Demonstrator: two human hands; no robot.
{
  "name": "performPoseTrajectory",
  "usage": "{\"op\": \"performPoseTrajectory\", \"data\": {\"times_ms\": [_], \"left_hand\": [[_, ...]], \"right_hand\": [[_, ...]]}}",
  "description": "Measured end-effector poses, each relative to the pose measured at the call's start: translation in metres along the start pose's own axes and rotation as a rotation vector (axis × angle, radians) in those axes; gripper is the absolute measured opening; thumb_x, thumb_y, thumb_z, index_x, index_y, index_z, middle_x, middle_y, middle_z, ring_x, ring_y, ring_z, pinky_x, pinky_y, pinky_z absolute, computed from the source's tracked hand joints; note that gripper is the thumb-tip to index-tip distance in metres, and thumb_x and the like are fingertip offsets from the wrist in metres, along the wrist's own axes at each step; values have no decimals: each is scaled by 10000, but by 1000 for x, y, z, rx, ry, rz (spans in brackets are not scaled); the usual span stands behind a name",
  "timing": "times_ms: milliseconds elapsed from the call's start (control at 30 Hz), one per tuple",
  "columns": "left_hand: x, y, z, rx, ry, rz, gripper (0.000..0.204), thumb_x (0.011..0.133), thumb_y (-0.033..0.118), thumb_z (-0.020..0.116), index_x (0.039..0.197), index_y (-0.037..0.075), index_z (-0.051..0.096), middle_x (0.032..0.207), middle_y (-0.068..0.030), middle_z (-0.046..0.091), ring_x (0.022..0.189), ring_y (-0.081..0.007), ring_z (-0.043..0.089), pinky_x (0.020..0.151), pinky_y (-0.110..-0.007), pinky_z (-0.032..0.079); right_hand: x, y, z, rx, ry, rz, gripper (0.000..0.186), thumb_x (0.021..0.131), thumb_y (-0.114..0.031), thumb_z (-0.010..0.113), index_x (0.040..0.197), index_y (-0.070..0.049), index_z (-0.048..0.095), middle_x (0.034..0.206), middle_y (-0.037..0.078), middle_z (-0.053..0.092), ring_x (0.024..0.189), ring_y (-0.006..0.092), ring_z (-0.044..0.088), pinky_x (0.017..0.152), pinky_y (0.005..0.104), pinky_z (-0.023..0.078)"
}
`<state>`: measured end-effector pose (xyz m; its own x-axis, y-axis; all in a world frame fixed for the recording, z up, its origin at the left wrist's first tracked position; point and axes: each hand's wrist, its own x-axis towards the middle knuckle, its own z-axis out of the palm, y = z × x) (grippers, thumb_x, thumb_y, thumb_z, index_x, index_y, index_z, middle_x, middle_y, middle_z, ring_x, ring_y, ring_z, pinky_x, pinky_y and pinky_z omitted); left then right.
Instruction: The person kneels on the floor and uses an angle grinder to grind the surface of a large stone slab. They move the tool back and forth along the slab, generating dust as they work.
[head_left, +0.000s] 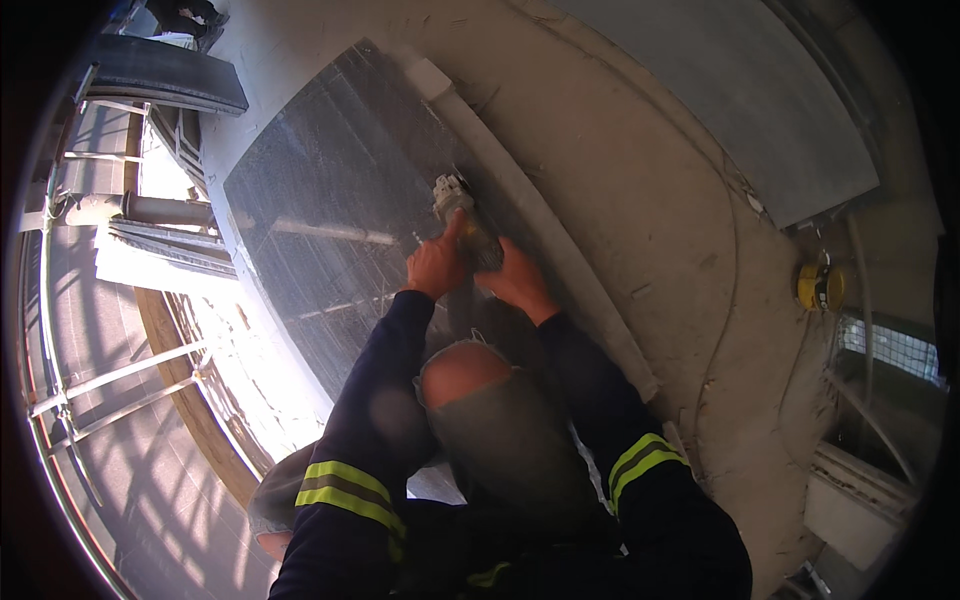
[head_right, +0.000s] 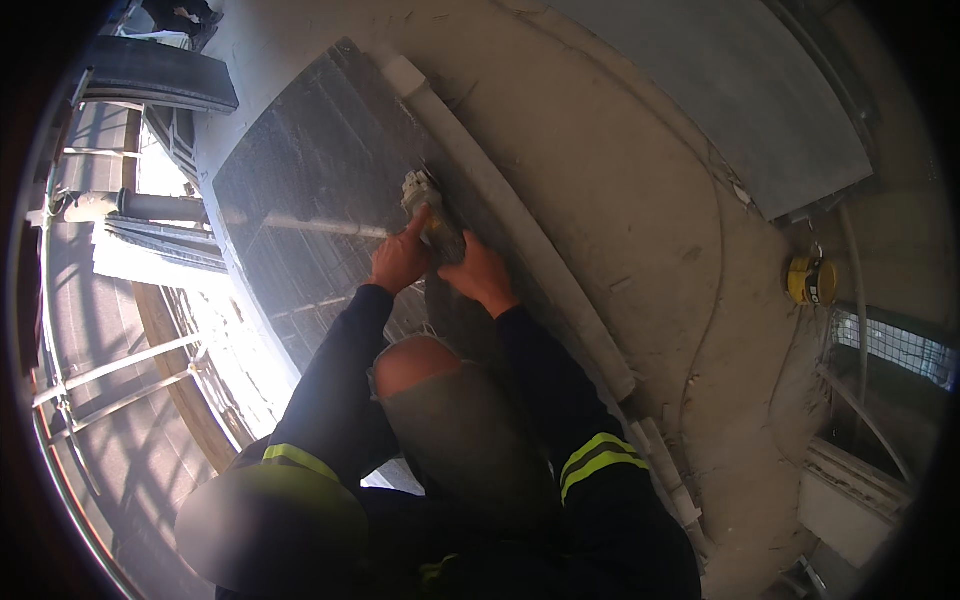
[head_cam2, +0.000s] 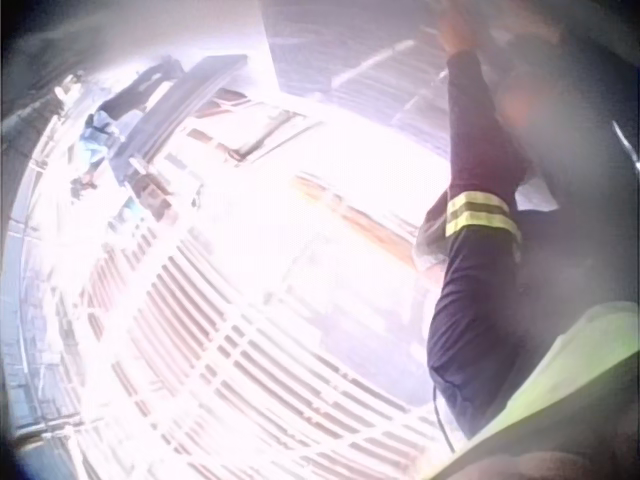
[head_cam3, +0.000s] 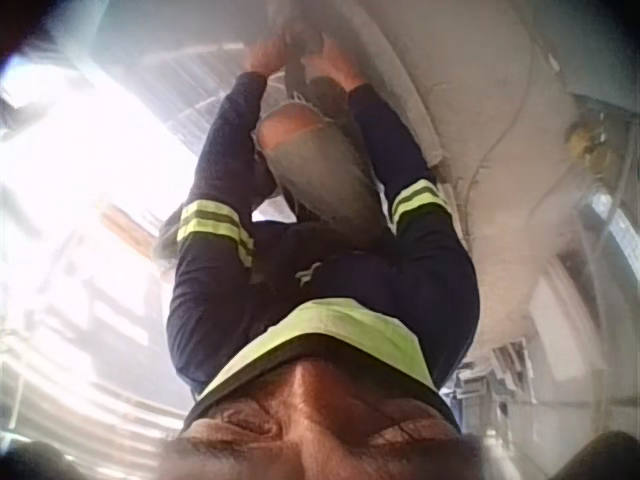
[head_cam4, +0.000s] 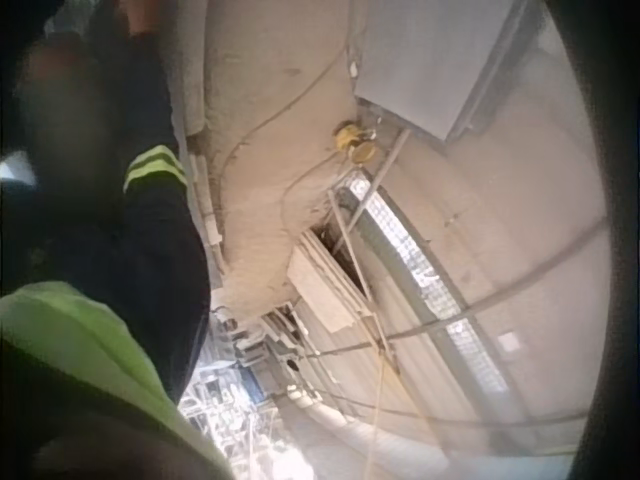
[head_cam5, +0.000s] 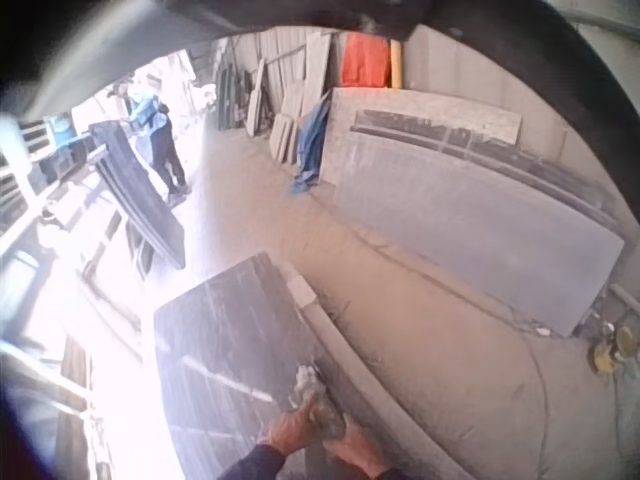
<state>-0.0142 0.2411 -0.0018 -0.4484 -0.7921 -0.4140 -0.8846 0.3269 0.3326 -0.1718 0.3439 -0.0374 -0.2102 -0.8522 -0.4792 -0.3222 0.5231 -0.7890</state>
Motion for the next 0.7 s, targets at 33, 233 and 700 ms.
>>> {"op": "performPoseTrajectory", "data": {"times_ms": [33, 233, 700], "left_hand": [[-1, 0, 0, -7, -11, -1, 929, 873, 145, 693, 1698, 293, 295, 1235, -255, 753, 1130, -493, 720, 941, -581, 568], [-1, -4, 2, -82, 21, 34, 901, 878, 118, 666, 1692, 295, 321, 1194, -258, 761, 1093, -487, 732, 940, -584, 564], [18, -19, 7, -308, 114, -35, 693, 1039, 291, 503, 1706, 276, 318, 1214, -333, 730, 1173, -531, 680, 1041, -580, 515]], "right_hand": [[-1, -2, -1, -5, -19, 41, 1013, 789, -384, 858, 1614, 10, 422, 1427, 310, 650, 1356, 457, 612, 1129, 487, 501], [-8, -13, -8, -11, -49, 68, 1005, 784, -368, 857, 1609, 11, 427, 1418, 305, 658, 1338, 454, 628, 1121, 488, 506], [19, -18, 7, 58, 67, -61, 931, 764, -324, 841, 1555, 20, 489, 1318, 316, 703, 1262, 461, 668, 1052, 491, 545]]}}
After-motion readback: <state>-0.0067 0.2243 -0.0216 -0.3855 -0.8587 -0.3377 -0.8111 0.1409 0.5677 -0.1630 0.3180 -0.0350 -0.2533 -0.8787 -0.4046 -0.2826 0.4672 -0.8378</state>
